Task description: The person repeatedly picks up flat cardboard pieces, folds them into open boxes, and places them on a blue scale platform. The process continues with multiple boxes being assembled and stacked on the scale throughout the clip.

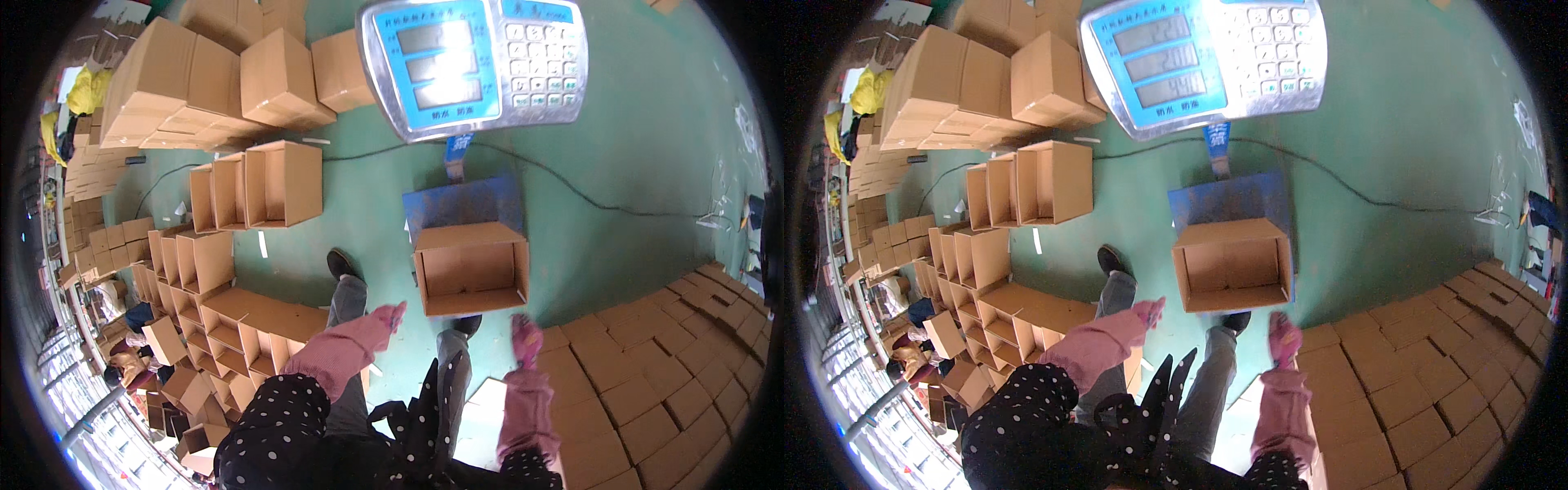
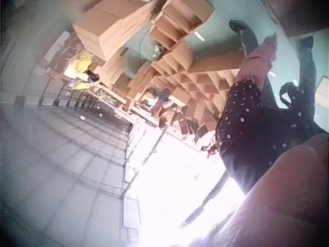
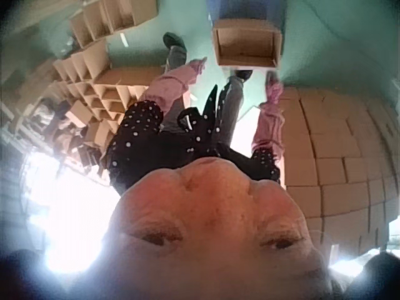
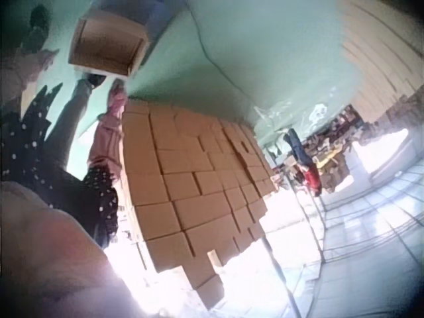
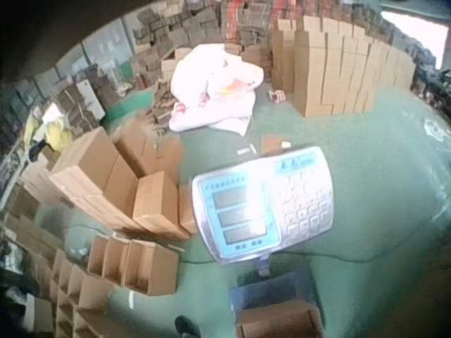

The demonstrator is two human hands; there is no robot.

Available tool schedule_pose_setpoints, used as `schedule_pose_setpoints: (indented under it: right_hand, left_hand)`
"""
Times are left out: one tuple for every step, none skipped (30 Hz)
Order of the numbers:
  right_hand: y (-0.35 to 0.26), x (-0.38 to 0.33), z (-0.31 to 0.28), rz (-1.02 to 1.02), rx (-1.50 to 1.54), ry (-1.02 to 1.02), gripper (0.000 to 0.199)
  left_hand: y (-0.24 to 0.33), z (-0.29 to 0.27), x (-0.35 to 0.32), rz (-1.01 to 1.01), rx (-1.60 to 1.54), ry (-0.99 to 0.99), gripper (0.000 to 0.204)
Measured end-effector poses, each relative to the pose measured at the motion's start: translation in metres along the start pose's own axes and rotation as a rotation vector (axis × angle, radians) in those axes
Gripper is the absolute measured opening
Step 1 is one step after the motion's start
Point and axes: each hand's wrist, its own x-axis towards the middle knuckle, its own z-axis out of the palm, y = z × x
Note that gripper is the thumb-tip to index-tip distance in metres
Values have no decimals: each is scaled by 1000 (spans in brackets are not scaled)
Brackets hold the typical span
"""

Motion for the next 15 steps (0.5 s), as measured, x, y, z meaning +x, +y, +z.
schedule_pose_setpoints:
  right_hand:
    - [-2,-20,15,48,7,-115,29]
    - [-6,-35,32,55,-59,-239,27]
    - [-9,-50,47,-22,45,-229,24]
    - [-11,-60,63,1,320,-261,22]
    - [-14,-68,78,43,543,-289,20]
    - [-20,-76,91,141,761,-354,17]
    - [-24,-79,101,238,1012,-401,15]
    - [-30,-81,109,267,1097,-406,14]
    - [-33,-81,114,195,885,-409,14]
    - [-37,-80,116,148,755,-388,14]
    - [-39,-79,117,85,710,-332,14]
    - [-40,-77,117,89,747,-308,14]
    - [-37,-77,114,37,799,-345,14]
    - [-34,-77,114,146,785,-341,14]
    - [-29,-76,111,200,826,-385,15]
  left_hand:
    - [-15,-2,-9,-104,-18,-58,45]
    - [-24,-6,-14,-158,39,-38,44]
    - [-33,-7,-20,-154,90,40,44]
    - [-39,-9,-23,-157,40,-25,43]
    - [-44,-10,-26,-125,-4,-43,41]
    - [-46,-11,-25,-242,-34,-87,39]
    - [-49,-11,-26,-359,-64,-131,36]
    - [-49,-10,-24,-387,27,-67,33]
    - [-51,-9,-23,-317,68,-101,35]
    - [-51,-7,-21,-247,108,-134,37]
    - [-53,-6,-19,-178,148,-167,39]
    - [-54,-2,-18,-208,173,-205,44]
    - [-55,1,-17,-238,199,-243,49]
    - [-56,6,-18,-275,204,-279,54]
    - [-55,11,-19,-311,209,-317,59]
